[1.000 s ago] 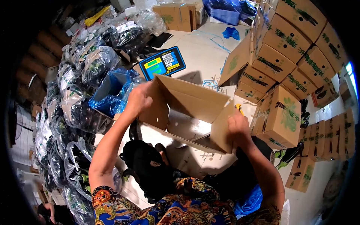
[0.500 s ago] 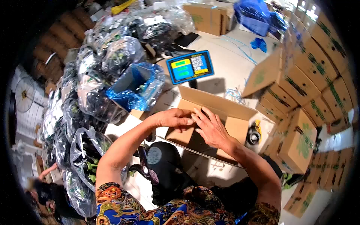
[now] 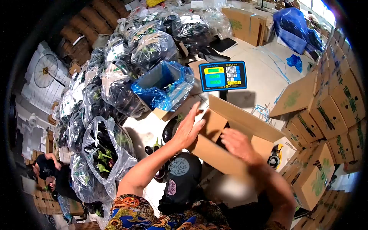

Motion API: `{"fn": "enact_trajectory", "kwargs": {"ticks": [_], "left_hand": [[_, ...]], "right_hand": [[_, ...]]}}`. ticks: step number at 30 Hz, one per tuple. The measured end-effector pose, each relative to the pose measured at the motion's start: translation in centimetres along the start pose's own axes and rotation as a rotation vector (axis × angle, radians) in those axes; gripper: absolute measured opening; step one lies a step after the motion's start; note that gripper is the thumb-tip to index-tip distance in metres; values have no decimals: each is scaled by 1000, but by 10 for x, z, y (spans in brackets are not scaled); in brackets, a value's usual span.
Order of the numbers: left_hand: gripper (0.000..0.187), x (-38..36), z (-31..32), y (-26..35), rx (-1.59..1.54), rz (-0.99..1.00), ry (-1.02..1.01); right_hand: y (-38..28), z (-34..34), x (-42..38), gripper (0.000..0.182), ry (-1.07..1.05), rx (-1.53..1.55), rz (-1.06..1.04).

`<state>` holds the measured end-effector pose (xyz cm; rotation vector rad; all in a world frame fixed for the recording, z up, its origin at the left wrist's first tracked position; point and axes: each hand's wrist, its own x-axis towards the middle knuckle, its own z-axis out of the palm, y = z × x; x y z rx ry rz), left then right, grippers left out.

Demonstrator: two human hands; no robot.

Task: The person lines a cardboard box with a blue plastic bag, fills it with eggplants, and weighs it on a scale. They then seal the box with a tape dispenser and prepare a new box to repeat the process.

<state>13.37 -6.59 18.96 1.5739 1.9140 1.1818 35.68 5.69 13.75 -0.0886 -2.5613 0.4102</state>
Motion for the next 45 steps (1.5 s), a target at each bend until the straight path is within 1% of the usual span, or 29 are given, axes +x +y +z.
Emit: {"fn": "enact_trajectory", "kwargs": {"ticks": [1, 2, 3, 4, 5, 6, 8, 10, 11, 12, 13, 14, 15, 17, 20, 22, 24, 25, 26, 28, 29, 32, 33, 36, 37, 38, 40, 41, 45], "left_hand": [[67, 6, 10, -15, -2, -39, 4], [68, 12, 21, -23, -10, -76, 2], [67, 15, 24, -20, -39, -227, -79], [64, 17, 31, -23, 5, -254, -125], [62, 19, 30, -20, -33, -260, -172], [60, 21, 27, -16, -72, -269, -210], [57, 20, 31, -20, -20, -195, -132], [55, 17, 21, -2, -76, -177, -118], [56, 20, 25, -25, -58, -162, -56], [59, 19, 25, -36, -42, -155, 7], [68, 16, 25, -46, -106, -285, -9], [74, 13, 19, -31, -256, -410, -61], [75, 11, 20, -31, -294, -400, -37], [78, 13, 16, -37, -366, -400, -68], [79, 24, 18, -42, -594, -502, -54], [76, 40, 14, -41, -601, -345, -155], [69, 59, 20, -26, -441, -229, -290], [63, 65, 28, -24, 159, 107, -383], [62, 60, 32, -32, 156, 189, -323], [60, 62, 35, -36, 61, 37, -263], [62, 64, 34, -38, 75, 41, -279], [63, 68, 36, -54, 5, 3, -366], [62, 67, 31, -52, -91, 36, -377], [58, 72, 29, -38, -149, -143, -429], [58, 72, 31, -34, -84, -179, -404], [53, 73, 36, -47, 18, -44, -332], [45, 74, 43, -40, 210, 29, -280], [40, 75, 47, -45, 236, 124, -220], [30, 75, 51, -36, 368, 181, -161]], "right_hand": [[-10, -31, 11, 12, 136, 5, 59], [-6, -60, 12, 16, 145, -220, -31], [-7, -85, 9, 17, 185, -283, -12], [-11, -103, 3, 20, 231, -170, 168], [-17, -130, 8, 20, 234, -321, 28], [-13, -144, -2, 24, 256, -447, -11], [-31, -153, 12, 30, 353, -360, 321], [-30, -128, -11, 37, 118, -433, 356], [-38, -122, -16, 43, 65, -375, 488], [-40, -116, -23, 47, 69, -142, 432], [-43, -106, -35, 50, 78, 87, 385], [-50, -99, -44, 53, 55, 96, 372], [-57, -92, -53, 55, 33, 107, 359], [-78, -75, -56, 58, -75, -289, 406], [-73, -66, -62, 60, -163, -229, 464], [-72, -66, -59, 59, -185, -261, 456], [-73, -65, -59, 59, -198, -275, 458], [-71, -66, -58, 60, -197, -275, 453], [-71, -66, -57, 60, -195, -274, 452], [-75, -61, -53, 60, -165, -297, 480], [-76, -59, -52, 60, -148, -315, 496], [-66, -42, -55, 62, -92, -437, 776], [-57, -38, -53, 64, 84, -346, 890], [-60, -37, -51, 62, 21, -447, 906], [-59, -32, -51, 62, -54, -494, 893], [-58, -32, -52, 62, -65, -491, 878], [-59, -33, -49, 63, -92, -478, 842], [-59, -30, -46, 64, -101, -477, 796], [-63, -19, -14, 63, -117, -364, 673]]}}
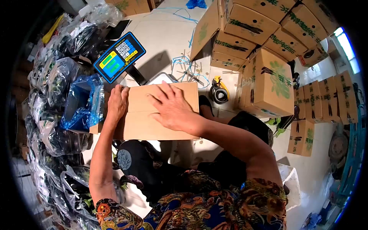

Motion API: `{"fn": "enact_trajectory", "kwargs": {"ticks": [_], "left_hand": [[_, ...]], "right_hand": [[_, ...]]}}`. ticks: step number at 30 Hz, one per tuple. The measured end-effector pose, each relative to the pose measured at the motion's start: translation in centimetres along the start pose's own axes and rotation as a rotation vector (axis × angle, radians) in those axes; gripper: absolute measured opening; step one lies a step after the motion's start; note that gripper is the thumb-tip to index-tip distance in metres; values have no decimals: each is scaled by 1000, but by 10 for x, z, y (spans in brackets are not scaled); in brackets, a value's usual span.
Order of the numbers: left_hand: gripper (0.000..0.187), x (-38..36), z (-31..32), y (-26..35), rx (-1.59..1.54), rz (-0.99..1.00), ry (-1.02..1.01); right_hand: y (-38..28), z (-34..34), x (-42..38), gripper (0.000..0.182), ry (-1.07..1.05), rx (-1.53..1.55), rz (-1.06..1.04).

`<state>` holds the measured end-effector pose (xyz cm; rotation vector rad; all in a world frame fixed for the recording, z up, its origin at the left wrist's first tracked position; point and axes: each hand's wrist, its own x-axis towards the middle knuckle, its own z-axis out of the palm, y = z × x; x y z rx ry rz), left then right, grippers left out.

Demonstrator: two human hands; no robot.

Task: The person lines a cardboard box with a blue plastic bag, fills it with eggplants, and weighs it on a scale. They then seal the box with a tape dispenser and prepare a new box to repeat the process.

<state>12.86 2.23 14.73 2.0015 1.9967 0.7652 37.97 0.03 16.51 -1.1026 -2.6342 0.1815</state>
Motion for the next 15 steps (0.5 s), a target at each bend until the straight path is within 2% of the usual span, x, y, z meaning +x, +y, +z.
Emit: {"fn": "enact_trajectory", "kwargs": {"ticks": [4, 7, 8, 10, 11, 13, 15], "left_hand": [[23, -4, 1, 5, 48, 14, 87], [22, -1, 3, -8, 56, 153, 128], [23, -1, 3, -9, 44, 64, 124], [23, -4, -1, -1, 22, 38, 86], [23, -3, -2, -2, 27, 40, 89], [23, -2, -4, -3, 6, 27, 90], [23, -1, -5, 1, -21, -18, 69]], "right_hand": [[-3, -8, 0, 63, -62, 103, -80], [16, -30, 0, 60, -173, 69, 69], [38, -51, 3, 56, -196, 352, 166], [104, -47, -6, 44, 37, 372, 106], [121, -58, -8, 33, 32, 660, 488], [190, -24, -32, 38, 38, 284, 591], [256, 42, -88, 45, 128, 215, 592]]}}
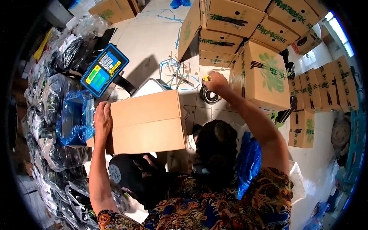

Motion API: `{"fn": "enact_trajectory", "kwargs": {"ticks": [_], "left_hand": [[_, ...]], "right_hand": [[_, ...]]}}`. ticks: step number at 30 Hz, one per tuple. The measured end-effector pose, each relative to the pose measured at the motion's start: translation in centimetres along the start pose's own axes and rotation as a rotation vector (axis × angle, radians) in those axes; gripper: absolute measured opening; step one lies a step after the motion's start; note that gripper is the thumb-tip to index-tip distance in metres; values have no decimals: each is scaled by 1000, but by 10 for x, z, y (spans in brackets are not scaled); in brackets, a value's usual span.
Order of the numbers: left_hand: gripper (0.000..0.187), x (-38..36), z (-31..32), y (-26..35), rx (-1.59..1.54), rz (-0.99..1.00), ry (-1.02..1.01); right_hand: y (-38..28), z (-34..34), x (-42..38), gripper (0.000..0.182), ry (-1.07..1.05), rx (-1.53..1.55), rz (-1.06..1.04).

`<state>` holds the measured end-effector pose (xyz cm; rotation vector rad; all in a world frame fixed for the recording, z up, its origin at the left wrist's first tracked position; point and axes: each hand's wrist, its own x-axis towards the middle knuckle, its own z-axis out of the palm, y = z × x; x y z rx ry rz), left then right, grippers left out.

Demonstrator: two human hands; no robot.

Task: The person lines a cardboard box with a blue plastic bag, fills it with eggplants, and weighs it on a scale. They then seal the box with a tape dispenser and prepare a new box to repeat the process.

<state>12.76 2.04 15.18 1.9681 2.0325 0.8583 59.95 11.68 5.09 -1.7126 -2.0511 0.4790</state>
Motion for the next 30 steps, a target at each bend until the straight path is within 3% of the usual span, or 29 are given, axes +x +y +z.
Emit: {"fn": "enact_trajectory", "kwargs": {"ticks": [1, 2, 3, 4, 6, 9, 13, 18, 21, 24, 27, 30], "left_hand": [[23, 1, -1, 1, -42, -1, -20], [24, 0, -4, 1, -83, -8, -39], [25, -1, -7, 3, -138, -34, -77], [26, -3, -10, 5, -313, -150, -145], [29, -4, -13, 4, -398, -172, -216], [32, -4, -14, 6, -475, -228, -262], [30, 0, -9, 13, -428, -239, -217], [29, 3, -9, 21, -423, -272, -201], [29, 1, -7, 14, -406, -269, -184], [26, 0, -4, 15, -404, -236, -138], [24, -2, -3, 13, -359, -232, -99], [24, -6, 2, 5, -389, -208, -41]], "right_hand": [[32, 18, -8, 47, 28, -1, 13], [42, 27, -13, 50, -68, -115, 210], [54, 33, -23, 65, -124, -21, 315], [67, 49, -25, 62, -186, -76, 372], [82, 71, -32, 62, -238, -69, 535], [108, 108, -33, 51, -142, -74, 545], [119, 122, -21, 41, -246, -144, 668], [114, 112, -32, 45, 26, 89, 642], [71, 65, -39, 51, 237, 391, 542], [-23, -32, -35, 51, 45, 994, 545], [-62, -76, -15, 48, -293, 1064, 391], [-122, -95, -21, 46, -153, 1101, 342]]}}
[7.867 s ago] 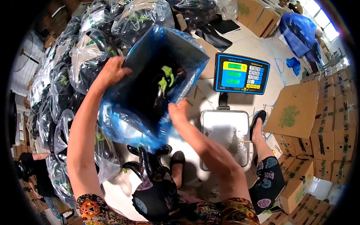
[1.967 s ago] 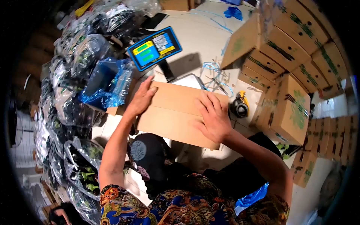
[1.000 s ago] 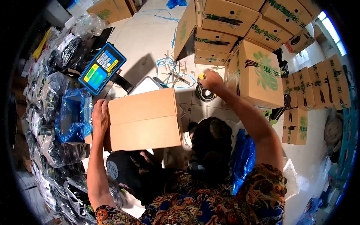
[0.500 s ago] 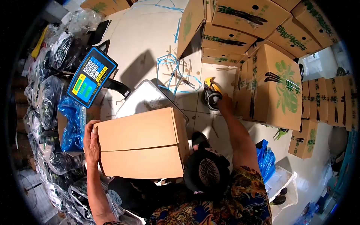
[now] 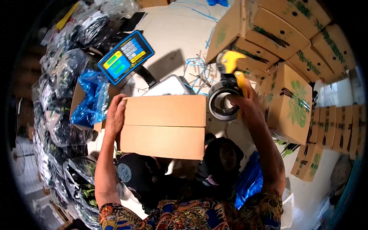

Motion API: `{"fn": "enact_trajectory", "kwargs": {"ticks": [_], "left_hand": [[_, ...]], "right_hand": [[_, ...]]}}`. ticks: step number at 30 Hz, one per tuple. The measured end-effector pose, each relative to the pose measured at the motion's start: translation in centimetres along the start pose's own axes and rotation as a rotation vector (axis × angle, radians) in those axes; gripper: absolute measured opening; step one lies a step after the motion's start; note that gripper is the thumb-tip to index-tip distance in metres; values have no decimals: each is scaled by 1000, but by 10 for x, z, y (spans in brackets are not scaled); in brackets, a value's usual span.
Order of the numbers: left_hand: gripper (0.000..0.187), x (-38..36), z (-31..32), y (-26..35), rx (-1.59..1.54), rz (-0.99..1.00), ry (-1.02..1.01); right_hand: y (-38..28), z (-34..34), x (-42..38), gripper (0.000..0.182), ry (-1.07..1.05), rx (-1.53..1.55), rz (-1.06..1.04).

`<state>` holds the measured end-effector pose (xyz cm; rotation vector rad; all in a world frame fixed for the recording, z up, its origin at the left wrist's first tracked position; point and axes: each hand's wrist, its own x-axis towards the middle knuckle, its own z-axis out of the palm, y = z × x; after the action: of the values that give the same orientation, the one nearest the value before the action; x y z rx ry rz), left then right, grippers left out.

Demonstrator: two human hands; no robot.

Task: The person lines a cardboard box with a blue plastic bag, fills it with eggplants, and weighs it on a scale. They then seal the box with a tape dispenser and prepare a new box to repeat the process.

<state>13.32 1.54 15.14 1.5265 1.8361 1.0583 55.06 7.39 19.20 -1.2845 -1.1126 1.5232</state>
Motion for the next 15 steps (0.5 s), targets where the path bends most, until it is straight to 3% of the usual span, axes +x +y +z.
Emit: {"fn": "enact_trajectory", "kwargs": {"ticks": [2, 4, 5, 6, 10, 12, 14, 15], "left_hand": [[24, -1, -2, 0, 9, 42, 6], [24, -2, -1, 7, 22, 58, 25], [25, -2, -2, 6, 58, 63, 30], [26, -2, -2, 6, 93, 72, 32], [26, -4, -4, 9, 34, 77, 34], [25, -5, -6, 8, 20, 105, 41], [25, -5, -6, 3, 1, 132, 57], [25, -5, -3, -2, -12, 144, 74]], "right_hand": [[3, 7, -10, 50, -130, -57, -259], [-30, 26, -27, 55, -302, 73, -324], [-48, 41, -37, 59, -253, 116, -182], [-55, 54, -39, 61, -242, 17, -132], [-61, 115, -42, 63, -379, -538, -396], [-55, 139, -39, 64, -424, -433, -391], [-48, 157, -32, 63, -396, -582, -501], [-39, 167, -28, 59, -388, -724, -673]]}}
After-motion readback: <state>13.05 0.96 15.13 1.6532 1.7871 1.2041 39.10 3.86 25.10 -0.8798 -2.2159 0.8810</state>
